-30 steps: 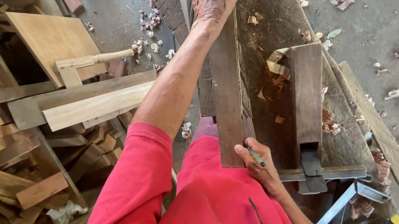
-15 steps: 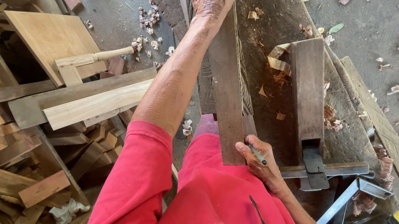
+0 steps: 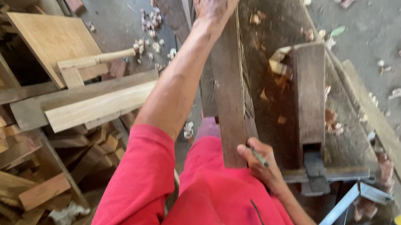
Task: Measuring and marking wood planks with a square and pencil in a workshop.
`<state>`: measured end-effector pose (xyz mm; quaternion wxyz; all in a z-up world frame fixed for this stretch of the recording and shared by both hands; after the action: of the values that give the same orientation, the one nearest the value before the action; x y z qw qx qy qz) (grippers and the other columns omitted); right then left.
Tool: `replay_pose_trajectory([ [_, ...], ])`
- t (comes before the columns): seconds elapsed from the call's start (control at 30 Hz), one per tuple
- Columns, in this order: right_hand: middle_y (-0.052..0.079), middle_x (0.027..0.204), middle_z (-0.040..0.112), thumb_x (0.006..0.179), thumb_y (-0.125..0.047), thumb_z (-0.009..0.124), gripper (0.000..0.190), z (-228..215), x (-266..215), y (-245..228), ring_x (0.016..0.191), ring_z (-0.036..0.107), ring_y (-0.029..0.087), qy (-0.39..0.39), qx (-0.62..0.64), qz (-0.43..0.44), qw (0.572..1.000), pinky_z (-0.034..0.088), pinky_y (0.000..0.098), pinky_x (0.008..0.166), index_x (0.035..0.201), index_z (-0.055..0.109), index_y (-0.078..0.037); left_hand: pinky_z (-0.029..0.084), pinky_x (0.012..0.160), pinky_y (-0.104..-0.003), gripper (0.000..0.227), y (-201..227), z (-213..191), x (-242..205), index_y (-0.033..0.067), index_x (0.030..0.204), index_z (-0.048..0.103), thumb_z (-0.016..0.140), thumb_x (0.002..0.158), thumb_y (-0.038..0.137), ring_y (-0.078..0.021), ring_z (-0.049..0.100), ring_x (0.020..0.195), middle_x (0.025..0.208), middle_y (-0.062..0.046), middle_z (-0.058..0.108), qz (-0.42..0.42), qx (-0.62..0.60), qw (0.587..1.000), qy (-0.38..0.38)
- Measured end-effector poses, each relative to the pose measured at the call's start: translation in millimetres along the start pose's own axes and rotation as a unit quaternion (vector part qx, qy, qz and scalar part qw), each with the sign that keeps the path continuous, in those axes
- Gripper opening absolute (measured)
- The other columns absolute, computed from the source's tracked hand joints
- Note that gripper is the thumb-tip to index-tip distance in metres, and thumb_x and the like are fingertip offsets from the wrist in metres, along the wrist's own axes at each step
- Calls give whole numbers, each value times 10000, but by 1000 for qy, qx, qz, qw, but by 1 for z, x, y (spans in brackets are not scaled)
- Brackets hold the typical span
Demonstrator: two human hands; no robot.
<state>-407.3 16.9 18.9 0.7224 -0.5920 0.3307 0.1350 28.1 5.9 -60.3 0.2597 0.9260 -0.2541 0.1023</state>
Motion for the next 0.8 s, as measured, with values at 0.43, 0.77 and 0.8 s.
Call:
replay_pose_trajectory([
  [0.43, 130, 865, 705, 833, -25, 648, 206, -53, 38, -134, 736, 701, 296, 128, -384, -332, 852, 562, 380, 598, 1034, 690, -46, 308, 1122, -705, 1454, 54, -111, 31, -47, 1588, 153, 1004, 499, 407, -479, 85, 1540, 1645, -342, -37, -54, 113, 888, -442],
  [0.77, 129, 937, 730, 1061, -95, 617, 173, -56, 285, -282, 689, 691, 150, 99, -7, -281, 955, 583, 296, 597, 1146, 651, 51, 327, 1079, -744, 1493, 39, -97, 20, -17, 1577, 210, 1027, 406, 419, -484, 111, 1541, 1651, -324, 0, -57, 59, 917, -391],
  [0.8, 139, 969, 740, 1058, -112, 625, 207, -51, 306, -290, 749, 720, 150, 77, 33, -300, 950, 624, 291, 655, 1188, 663, 45, 331, 1082, -737, 1490, 40, -99, 22, -21, 1571, 215, 1027, 402, 418, -484, 114, 1539, 1647, -327, 6, -57, 59, 916, -392],
])
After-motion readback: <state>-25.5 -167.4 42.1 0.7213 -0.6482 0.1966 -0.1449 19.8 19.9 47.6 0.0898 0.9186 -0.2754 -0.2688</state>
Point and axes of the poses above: each hand's wrist, its own x-axis towards the middle knuckle, its own z-axis out of the palm, y = z × x, the point moved 2 cm from there along x, towards the middle knuckle
